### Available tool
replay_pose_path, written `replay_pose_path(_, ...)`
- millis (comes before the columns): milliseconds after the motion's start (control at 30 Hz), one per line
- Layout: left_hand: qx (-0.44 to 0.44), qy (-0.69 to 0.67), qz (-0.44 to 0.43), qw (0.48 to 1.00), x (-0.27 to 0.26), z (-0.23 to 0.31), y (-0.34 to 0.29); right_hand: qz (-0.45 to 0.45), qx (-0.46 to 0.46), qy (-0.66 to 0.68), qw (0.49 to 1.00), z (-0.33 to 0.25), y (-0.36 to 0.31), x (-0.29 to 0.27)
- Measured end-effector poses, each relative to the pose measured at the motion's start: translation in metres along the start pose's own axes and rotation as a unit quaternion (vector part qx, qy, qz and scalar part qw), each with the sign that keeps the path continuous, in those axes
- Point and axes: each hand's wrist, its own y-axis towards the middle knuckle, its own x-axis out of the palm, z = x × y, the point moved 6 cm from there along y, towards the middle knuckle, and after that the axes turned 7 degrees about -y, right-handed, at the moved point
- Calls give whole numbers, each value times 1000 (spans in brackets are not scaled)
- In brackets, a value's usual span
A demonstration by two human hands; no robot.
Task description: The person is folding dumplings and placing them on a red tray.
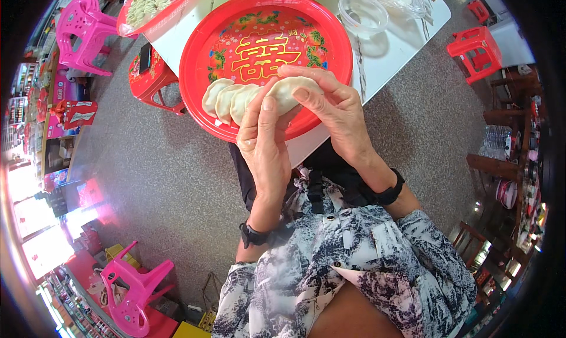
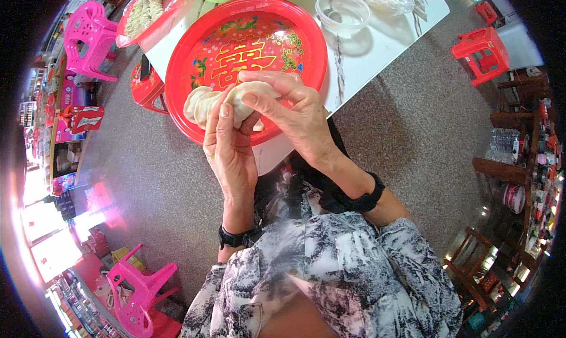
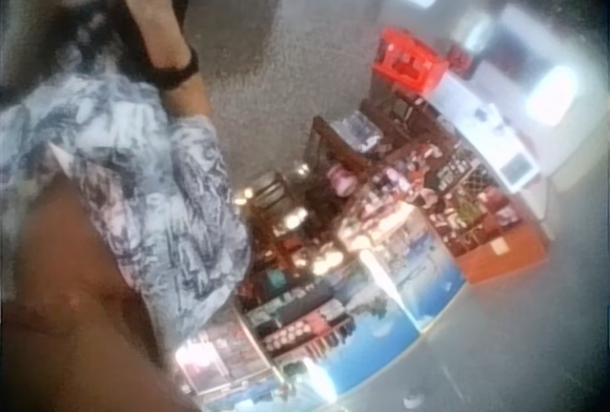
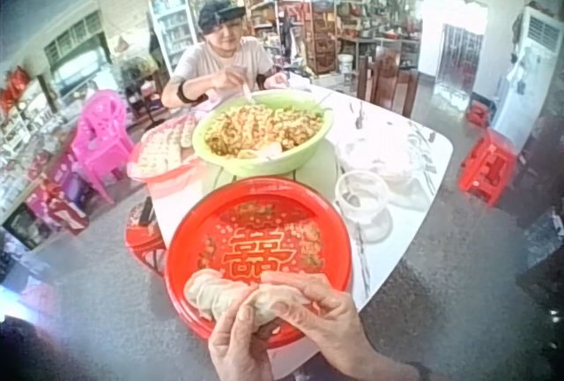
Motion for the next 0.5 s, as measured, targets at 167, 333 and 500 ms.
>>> replay_pose_path(167, 19, 60, -9, 998, 0, 1, 1, 1, -6, 5, 1000, 4, 7, -7)
replay_pose_path(333, 36, 95, 3, 995, -8, -3, 4, -18, -66, -71, 995, -1, 9, -6)
replay_pose_path(500, 57, 123, 14, 991, -11, -4, 5, -23, -129, -194, 972, -8, 9, -8)
